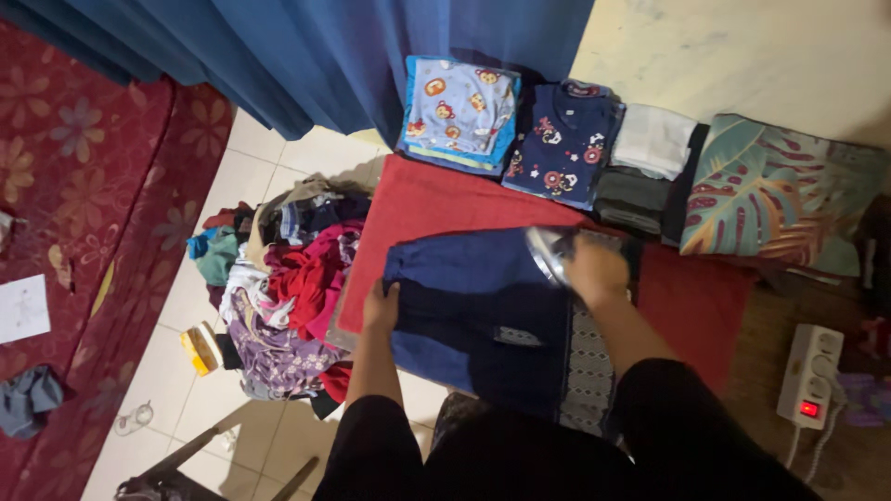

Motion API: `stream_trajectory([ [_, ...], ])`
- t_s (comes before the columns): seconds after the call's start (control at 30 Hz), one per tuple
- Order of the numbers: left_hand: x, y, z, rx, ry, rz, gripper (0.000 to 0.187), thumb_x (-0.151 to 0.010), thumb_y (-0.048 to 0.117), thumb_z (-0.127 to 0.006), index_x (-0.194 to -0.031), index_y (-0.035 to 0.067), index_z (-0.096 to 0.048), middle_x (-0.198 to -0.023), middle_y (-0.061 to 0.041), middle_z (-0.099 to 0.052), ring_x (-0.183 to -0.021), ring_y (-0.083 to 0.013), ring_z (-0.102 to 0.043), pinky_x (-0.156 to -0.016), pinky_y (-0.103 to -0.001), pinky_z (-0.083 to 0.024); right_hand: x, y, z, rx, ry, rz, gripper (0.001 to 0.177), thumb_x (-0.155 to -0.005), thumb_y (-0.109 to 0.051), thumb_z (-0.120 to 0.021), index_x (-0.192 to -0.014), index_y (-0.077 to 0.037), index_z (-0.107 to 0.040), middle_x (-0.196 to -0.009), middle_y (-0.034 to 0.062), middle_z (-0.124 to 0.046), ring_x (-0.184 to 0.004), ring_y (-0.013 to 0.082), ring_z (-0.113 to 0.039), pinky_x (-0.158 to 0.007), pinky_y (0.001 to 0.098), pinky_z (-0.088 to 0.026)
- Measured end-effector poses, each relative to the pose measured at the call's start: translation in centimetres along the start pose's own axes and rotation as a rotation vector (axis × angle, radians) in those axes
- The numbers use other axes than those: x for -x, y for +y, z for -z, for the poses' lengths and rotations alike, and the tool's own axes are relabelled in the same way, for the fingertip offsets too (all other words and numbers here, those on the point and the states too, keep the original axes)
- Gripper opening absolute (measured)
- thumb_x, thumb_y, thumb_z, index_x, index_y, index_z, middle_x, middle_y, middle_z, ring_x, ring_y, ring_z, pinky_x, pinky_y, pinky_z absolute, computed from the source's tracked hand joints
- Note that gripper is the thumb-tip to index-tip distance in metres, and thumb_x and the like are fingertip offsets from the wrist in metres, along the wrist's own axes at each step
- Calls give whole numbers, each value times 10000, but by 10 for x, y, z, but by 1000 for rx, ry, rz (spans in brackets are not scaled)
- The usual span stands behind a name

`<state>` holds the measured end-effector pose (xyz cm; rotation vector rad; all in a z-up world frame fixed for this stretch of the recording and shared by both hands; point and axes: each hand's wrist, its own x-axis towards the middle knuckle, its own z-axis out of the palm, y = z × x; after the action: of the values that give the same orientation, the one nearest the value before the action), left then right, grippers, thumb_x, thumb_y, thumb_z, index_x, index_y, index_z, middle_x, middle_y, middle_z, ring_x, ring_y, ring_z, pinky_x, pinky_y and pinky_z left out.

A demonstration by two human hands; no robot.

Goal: The person irons a pair of dark blue pants on a red-covered table, smoothing and folding them before stacking them with other folded garments. The person then picks up a light green shirt from a pile of clothes and begins to unfold it.

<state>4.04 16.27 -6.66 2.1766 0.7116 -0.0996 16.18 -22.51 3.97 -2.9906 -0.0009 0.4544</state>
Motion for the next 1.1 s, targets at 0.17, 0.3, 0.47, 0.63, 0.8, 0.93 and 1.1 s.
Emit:
stream_trajectory([
  [0.17, -1, -1, -1, 8, -5, -22, 616, -967, 374, -614, -1394, -60, -523, -1324, -331, -603, -1270, -467, -569, -1072, -480, -440, 57, -37, -20, 46, -106, 611, 198, -908, -251, -553, -1013, -137, -676, -881, 131, -746, -840, 334, -742, -774, 493, -573],
  [0.3, -2, -2, 0, 34, -61, 19, 626, -973, 402, -595, -1403, -48, -526, -1347, -327, -598, -1292, -463, -560, -1085, -473, -439, 26, -53, -18, 25, -18, 368, 262, -836, -295, -627, -1041, -137, -671, -896, 150, -742, -820, 367, -732, -733, 522, -562],
  [0.47, 1, -6, 3, 124, -96, 5, 660, -953, 371, -611, -1448, -44, -473, -1399, -327, -558, -1345, -445, -522, -1112, -452, -412, 17, -87, -23, 77, 60, 233, 220, -889, -296, -668, -1048, -144, -672, -882, 141, -747, -809, 356, -740, -704, 502, -572],
  [0.63, -4, -13, 7, 145, -101, -204, 718, -892, 220, -638, -1493, -80, -383, -1433, -370, -484, -1342, -489, -469, -1093, -481, -382, 39, -108, -27, 81, 60, 671, 207, -854, -295, -682, -990, -140, -680, -821, 115, -742, -762, 331, -738, -671, 488, -577],
  [0.8, 7, -28, 1, 153, -118, -104, 608, -834, 234, -638, -1386, 7, -526, -1251, -278, -654, -1172, -432, -638, -986, -468, -504, 10, -141, -20, 27, 149, 240, 259, -827, -314, -708, -983, -110, -676, -801, 133, -729, -740, 364, -723, -639, 514, -563],
  [0.93, 23, -37, 6, 80, -135, -32, 535, -889, 309, -661, -1337, 25, -592, -1182, -274, -690, -1147, -446, -656, -976, -486, -516, 36, -146, -18, 60, 20, 748, 239, -788, -322, -701, -934, -134, -685, -781, 120, -729, -735, 353, -729, -648, 506, -572],
  [1.1, 33, -45, 21, -15, -235, -3, 588, -807, 307, -728, -1311, 30, -607, -1208, -254, -687, -1177, -424, -644, -986, -486, -503, 33, -169, -22, 138, 28, 471, 197, -875, -318, -695, -951, -138, -666, -781, 112, -727, -735, 335, -732, -659, 490, -573],
])
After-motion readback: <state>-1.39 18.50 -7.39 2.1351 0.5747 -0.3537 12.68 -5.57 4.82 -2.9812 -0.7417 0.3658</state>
